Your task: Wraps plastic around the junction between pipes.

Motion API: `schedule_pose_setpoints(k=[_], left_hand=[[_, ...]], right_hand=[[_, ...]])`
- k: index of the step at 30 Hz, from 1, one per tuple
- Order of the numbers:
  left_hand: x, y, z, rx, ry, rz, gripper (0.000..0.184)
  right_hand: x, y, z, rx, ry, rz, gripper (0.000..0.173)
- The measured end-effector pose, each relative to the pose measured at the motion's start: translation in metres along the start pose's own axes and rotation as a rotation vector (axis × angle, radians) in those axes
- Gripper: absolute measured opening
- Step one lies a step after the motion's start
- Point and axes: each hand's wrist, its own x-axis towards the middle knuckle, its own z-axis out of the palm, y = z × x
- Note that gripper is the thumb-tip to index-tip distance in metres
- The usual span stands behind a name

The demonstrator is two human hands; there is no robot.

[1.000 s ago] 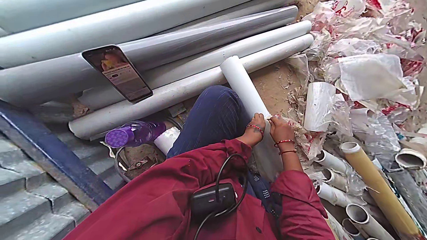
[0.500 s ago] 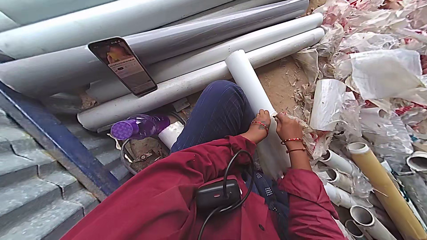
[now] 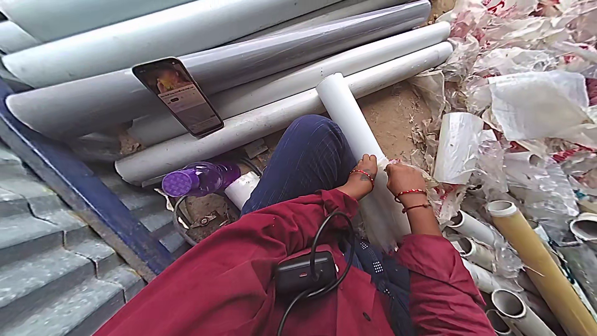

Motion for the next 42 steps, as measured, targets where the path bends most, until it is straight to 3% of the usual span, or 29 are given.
schedule_pose_setpoints(k=[2,5,7,11,15,24,28,31,33,42], left_hand=[[0.003,-0.003,0.002,-0.013,0.014,0.024,0.034],[0.010,-0.010,0.009,0.005,0.068,0.117,0.031],[0.017,-0.021,0.019,0.025,0.152,0.217,0.027],[0.019,-0.022,0.019,0.092,0.238,0.289,0.026],[0.022,-0.024,0.019,0.157,0.307,0.328,0.023],[0.025,-0.019,0.024,0.485,0.360,0.446,0.023],[0.025,-0.021,0.023,0.626,0.212,0.505,0.031],[0.022,-0.033,0.024,0.437,0.326,0.550,0.019],[0.025,-0.036,0.020,0.330,0.382,0.585,0.020],[0.025,-0.037,0.023,0.443,0.417,0.679,0.019]], right_hand=[[-0.007,0.017,0.005,0.088,0.062,0.006,0.030],[-0.027,0.054,0.060,0.425,0.637,0.037,0.032],[-0.041,0.076,0.098,0.543,0.768,0.176,0.033],[-0.063,0.116,0.171,0.708,0.589,0.505,0.035],[-0.073,0.124,0.210,0.842,0.532,0.677,0.033],[-0.058,0.098,0.186,0.920,0.450,0.573,0.037],[-0.059,0.099,0.189,0.941,0.447,0.582,0.037],[-0.060,0.102,0.191,0.982,0.451,0.588,0.037],[-0.060,0.102,0.190,0.996,0.440,0.585,0.037],[-0.062,0.104,0.189,1.007,0.425,0.578,0.037]])
